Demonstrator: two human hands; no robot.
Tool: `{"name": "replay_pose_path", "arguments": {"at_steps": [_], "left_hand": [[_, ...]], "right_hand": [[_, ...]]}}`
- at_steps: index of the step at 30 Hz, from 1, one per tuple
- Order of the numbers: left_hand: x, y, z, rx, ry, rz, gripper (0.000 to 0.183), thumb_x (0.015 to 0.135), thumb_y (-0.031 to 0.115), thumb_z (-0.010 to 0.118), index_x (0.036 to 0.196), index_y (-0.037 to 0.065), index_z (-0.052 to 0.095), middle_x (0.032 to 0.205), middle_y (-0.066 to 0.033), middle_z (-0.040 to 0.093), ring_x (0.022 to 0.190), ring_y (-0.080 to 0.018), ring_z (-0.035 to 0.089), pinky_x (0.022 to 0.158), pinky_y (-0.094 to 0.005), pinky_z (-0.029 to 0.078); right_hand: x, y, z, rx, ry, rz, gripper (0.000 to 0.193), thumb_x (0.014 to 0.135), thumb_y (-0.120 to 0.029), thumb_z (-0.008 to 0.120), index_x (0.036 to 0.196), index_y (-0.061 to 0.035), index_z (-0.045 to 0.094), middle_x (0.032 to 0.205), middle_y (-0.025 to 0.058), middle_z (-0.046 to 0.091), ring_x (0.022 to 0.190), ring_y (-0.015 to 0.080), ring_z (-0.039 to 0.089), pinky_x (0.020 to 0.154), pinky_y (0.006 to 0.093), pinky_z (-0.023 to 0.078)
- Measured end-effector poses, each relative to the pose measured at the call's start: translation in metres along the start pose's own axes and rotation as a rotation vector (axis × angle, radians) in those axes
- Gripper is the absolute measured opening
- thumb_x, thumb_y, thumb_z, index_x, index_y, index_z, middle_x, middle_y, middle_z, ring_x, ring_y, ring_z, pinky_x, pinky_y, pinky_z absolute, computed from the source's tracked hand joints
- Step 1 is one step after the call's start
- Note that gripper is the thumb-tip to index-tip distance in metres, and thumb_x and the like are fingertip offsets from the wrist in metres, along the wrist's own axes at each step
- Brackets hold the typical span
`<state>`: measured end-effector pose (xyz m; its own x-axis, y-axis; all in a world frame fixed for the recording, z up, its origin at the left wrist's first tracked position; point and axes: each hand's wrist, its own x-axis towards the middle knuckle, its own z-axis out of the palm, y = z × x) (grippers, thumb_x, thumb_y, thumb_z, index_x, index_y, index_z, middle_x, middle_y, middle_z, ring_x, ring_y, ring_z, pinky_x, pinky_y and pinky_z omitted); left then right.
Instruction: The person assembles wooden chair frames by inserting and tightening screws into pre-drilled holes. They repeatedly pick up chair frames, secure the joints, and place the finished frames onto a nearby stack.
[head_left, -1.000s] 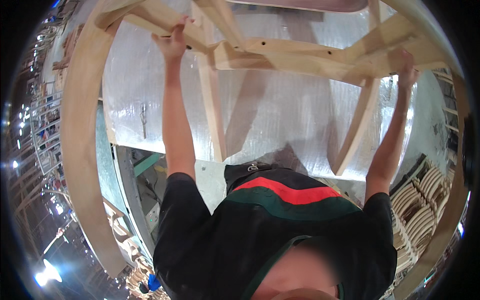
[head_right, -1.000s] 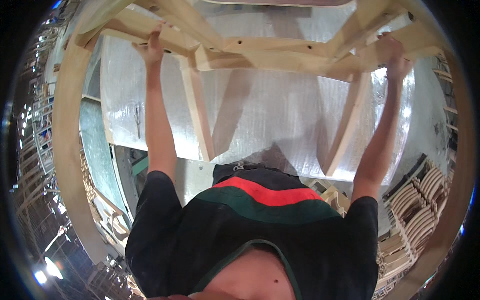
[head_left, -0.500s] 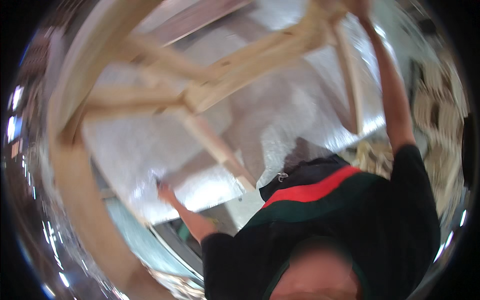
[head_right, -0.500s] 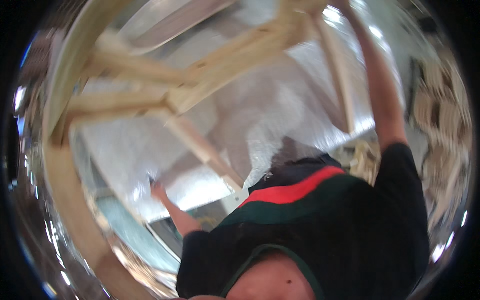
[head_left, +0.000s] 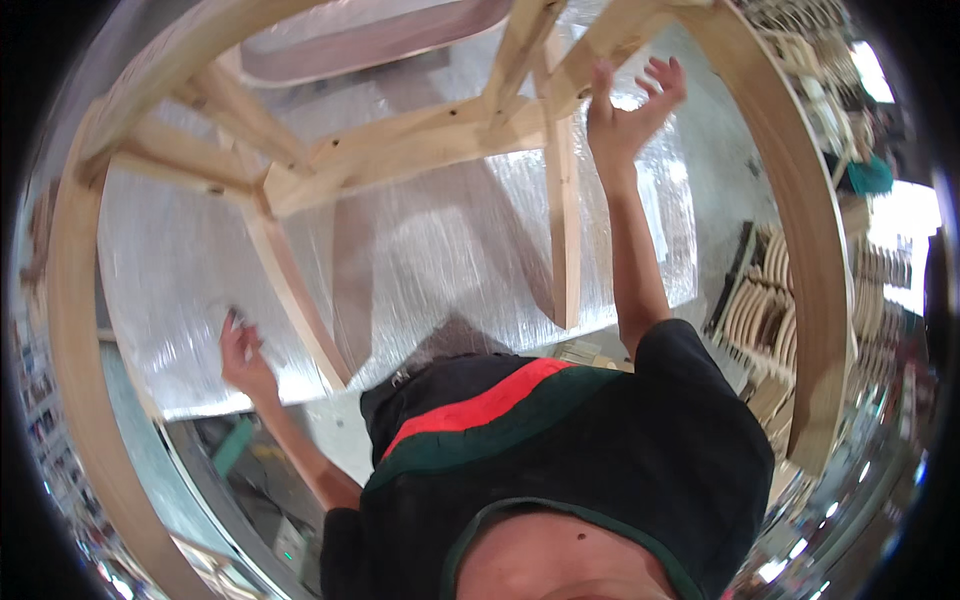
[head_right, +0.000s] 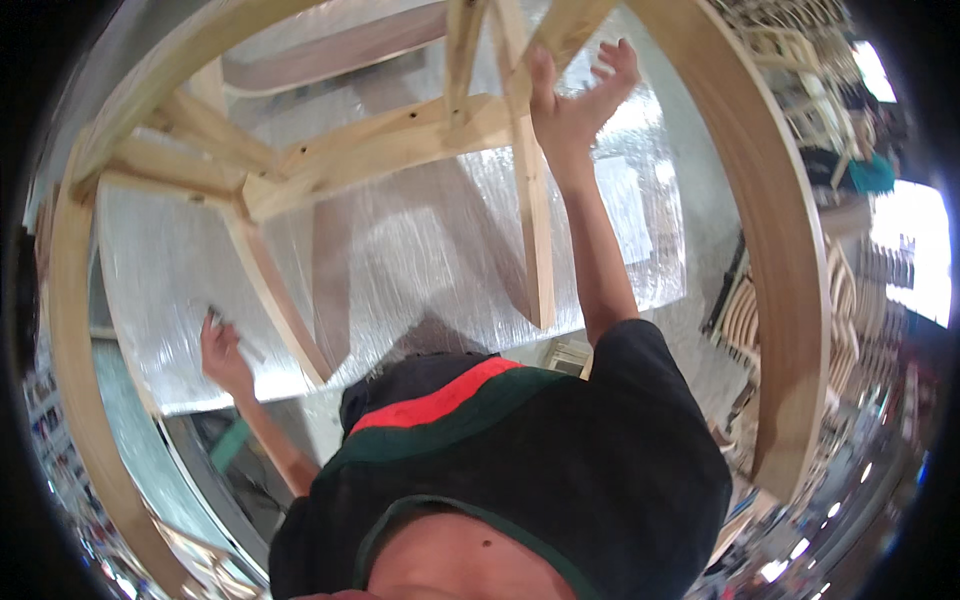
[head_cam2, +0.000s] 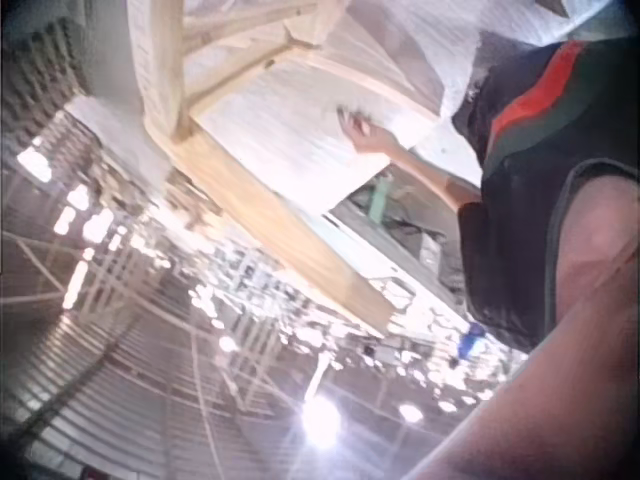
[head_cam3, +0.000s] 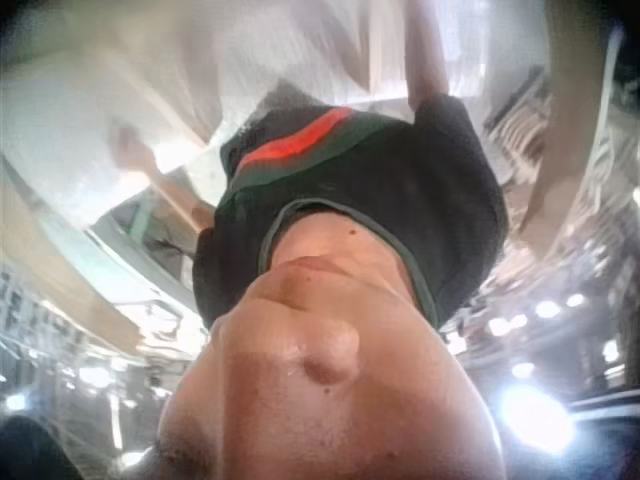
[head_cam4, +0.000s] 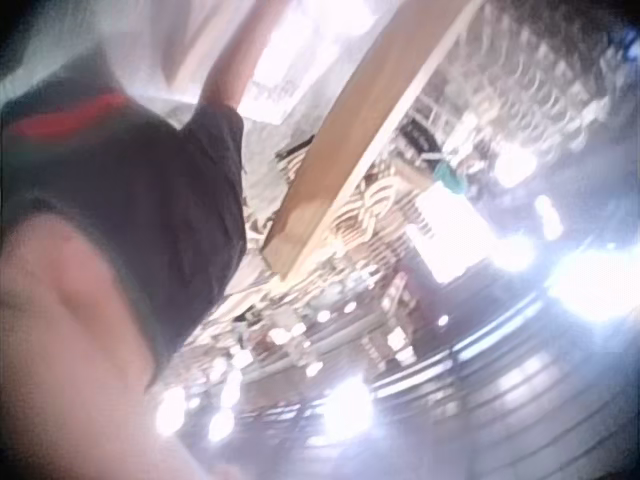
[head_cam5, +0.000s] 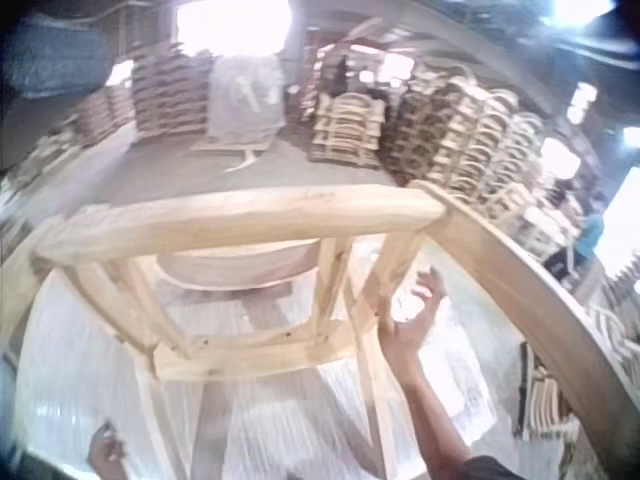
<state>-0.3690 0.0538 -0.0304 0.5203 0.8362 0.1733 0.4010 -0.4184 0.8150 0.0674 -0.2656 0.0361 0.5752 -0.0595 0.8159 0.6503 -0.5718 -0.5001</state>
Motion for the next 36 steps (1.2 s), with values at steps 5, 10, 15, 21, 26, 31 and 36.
{"name": "replay_pose_path", "arguments": {"at_steps": [5, 10, 15, 21, 26, 31, 36], "left_hand": [[-0.039, 0.157, 0.102, -0.123, -0.372, 0.075, 0.025, 0.08, 0.006, 0.066, 0.104, 0.0, 0.065, 0.087, -0.0097, 0.069, 0.081, -0.0145, 0.066, 0.073, -0.0287, 0.05], [-0.025, 0.216, 0.19, -0.354, -0.672, 0.193, 0.027, 0.077, 0.0, 0.069, 0.103, 0.001, 0.062, 0.083, -0.0087, 0.069, 0.081, -0.0134, 0.067, 0.071, -0.0263, 0.051], [0.019, 0.202, 0.246, -0.74, -0.607, 0.066, 0.017, 0.081, -0.002, 0.066, 0.097, 0.001, 0.059, 0.08, -0.0079, 0.068, 0.081, -0.0135, 0.066, 0.07, -0.0244, 0.051], [0.08, 0.203, 0.3, -0.595, -0.505, 0.367, 0.014, 0.085, -0.002, 0.061, 0.098, -0.002, 0.055, 0.09, -0.0089, 0.068, 0.084, -0.0128, 0.064, 0.076, -0.0231, 0.05], [0.09, 0.199, 0.313, -0.461, -0.56, 0.349, 0.013, 0.084, 0.002, 0.062, 0.096, 0.001, 0.058, 0.082, -0.0085, 0.068, 0.079, -0.011, 0.066, 0.069, -0.0227, 0.05], [0.107, 0.184, 0.308, -0.341, -0.67, 0.481, 0.011, 0.08, -0.001, 0.062, 0.091, 0.002, 0.063, 0.083, -0.0079, 0.068, 0.079, -0.0129, 0.066, 0.068, -0.0245, 0.051], [0.106, 0.173, 0.296, -0.206, -0.578, 0.896, 0.031, 0.065, -0.005, 0.067, 0.093, 0.01, 0.071, 0.083, -0.0068, 0.066, 0.077, -0.0207, 0.06, 0.073, -0.0293, 0.049]], "right_hand": [[-0.039, -0.09, -0.051, 0.609, -0.867, 0.223, 0.012, 0.076, -0.004, 0.067, 0.085, -0.0006, 0.06, 0.092, 0.008, 0.064, 0.079, 0.0176, 0.06, 0.072, 0.0287, 0.048], [-0.046, -0.1, -0.063, 0.64, -0.974, 0.397, 0.018, 0.08, -0.014, 0.07, 0.09, 0.0003, 0.067, 0.078, 0.0106, 0.065, 0.066, 0.0169, 0.064, 0.06, 0.0266, 0.051], [-0.003, -0.041, -0.091, 0.38, -0.622, 0.181, 0.014, 0.081, -0.004, 0.065, 0.094, 0.0006, 0.067, 0.082, 0.0101, 0.067, 0.071, 0.0143, 0.067, 0.059, 0.023, 0.051], [0.039, -0.015, -0.09, 0.244, -0.202, 0.194, 0.012, 0.086, 0.0, 0.059, 0.095, 0.0056, 0.066, 0.079, 0.0096, 0.068, 0.069, 0.0138, 0.067, 0.061, 0.0208, 0.052], [0.019, 0.02, -0.056, 0.172, -0.336, 0.117, 0.012, 0.083, -0.002, 0.065, 0.094, 0.0034, 0.066, 0.082, 0.011, 0.068, 0.07, 0.014, 0.068, 0.06, 0.0235, 0.055], [0.007, 0.042, -0.033, 0.165, -0.364, 0.132, 0.018, 0.072, -0.009, 0.078, 0.08, 0.0008, 0.065, 0.074, 0.0088, 0.068, 0.067, 0.0117, 0.067, 0.059, 0.0236, 0.054], [0.006, 0.07, -0.034, 0.176, -0.472, 0.155, 0.019, 0.073, -0.006, 0.074, 0.089, 0.0023, 0.068, 0.09, 0.0103, 0.067, 0.077, 0.0159, 0.063, 0.063, 0.027, 0.051]]}}
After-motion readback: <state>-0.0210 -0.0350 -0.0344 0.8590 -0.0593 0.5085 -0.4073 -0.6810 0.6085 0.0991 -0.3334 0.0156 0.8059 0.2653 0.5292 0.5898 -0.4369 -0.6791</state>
